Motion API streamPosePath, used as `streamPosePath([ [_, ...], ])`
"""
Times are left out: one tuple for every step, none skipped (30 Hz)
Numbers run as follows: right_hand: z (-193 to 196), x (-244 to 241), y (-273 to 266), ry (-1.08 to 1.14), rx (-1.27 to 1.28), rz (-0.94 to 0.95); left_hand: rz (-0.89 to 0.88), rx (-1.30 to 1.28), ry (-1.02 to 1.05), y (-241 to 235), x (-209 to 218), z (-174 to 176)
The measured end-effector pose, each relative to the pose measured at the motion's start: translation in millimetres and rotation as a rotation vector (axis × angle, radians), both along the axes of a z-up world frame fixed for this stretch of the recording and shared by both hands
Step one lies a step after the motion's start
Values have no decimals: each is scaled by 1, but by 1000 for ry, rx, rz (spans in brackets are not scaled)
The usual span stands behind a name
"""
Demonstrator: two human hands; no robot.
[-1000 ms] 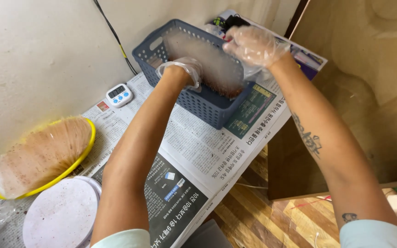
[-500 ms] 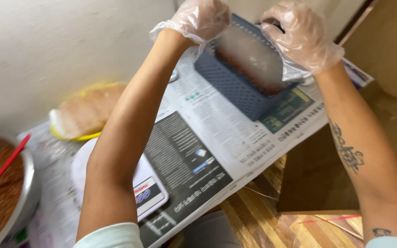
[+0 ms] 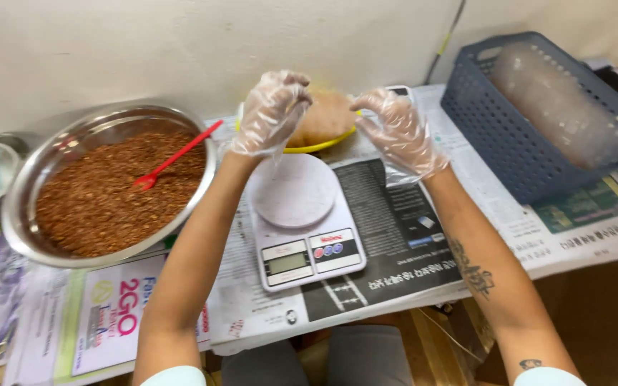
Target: Filling small wraps with granular material, weighing them, and placing them in a storage bin.
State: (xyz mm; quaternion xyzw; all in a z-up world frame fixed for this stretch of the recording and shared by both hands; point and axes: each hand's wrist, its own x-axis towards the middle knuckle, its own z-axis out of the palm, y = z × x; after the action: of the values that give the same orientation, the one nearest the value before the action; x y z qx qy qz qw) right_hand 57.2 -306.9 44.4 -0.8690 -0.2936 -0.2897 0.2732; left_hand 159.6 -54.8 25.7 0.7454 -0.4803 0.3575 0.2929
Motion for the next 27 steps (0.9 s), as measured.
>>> streamPosePath([
  [-11,12,10,67,1,-34,104,40,117,13,10,-18],
  [-22,24,20,138,1,-72,204,79,238,24,20,-37],
  [-31,39,28,132,2,-60,216,78,233,28,14,-35],
  [-39,53,35,80,-43,22,281,276,354,30,9,-32],
  [-48,67,42,27,-87,104,344,474,474,32,3,-30],
  [-50,68,49,19,-85,107,350,474,468,29,9,-43],
  [-52,69,56,-29,-184,41,334,469,455,27,15,-56],
  [-54,70,61,-78,-284,-31,314,462,439,21,23,-68],
  [-56,67,65,-86,-284,-33,315,461,430,21,42,-95],
  [-59,63,67,-141,-280,-58,308,344,376,19,60,-123],
  [-63,60,69,-197,-276,-83,299,228,322,16,80,-151],
  [-58,57,69,-202,-278,-90,293,227,315,20,71,-142],
  [-53,54,69,-150,-240,-79,257,178,321,24,63,-134],
  [-51,48,68,-90,-204,-68,220,130,336,27,51,-130],
  [-49,44,70,-87,-206,-74,213,130,339,31,42,-125],
  [-45,42,73,-61,-138,-85,163,55,359,37,33,-119],
  [-42,39,77,-35,-70,-96,113,-19,378,44,24,-113],
  [-41,38,77,-34,-75,-97,110,-23,380,44,29,-114],
  [-39,37,78,-34,-7,-62,118,-2,337,44,33,-115],
  [-39,36,81,-30,62,-24,129,20,299,46,36,-117],
  [-40,34,82,-25,59,-22,130,17,304,43,33,-113],
  [-39,32,85,-16,104,-37,168,26,444,42,31,-107],
  [-39,30,87,-7,150,-52,205,35,583,40,30,-101],
  [-43,32,87,-2,151,-51,207,36,588,33,16,-85],
  [-47,34,86,30,184,-71,261,53,805,25,2,-70],
  [-51,35,86,62,217,-92,313,70,1024,17,-11,-54],
  [-59,38,81,69,219,-92,314,72,1030,17,-12,-50],
])
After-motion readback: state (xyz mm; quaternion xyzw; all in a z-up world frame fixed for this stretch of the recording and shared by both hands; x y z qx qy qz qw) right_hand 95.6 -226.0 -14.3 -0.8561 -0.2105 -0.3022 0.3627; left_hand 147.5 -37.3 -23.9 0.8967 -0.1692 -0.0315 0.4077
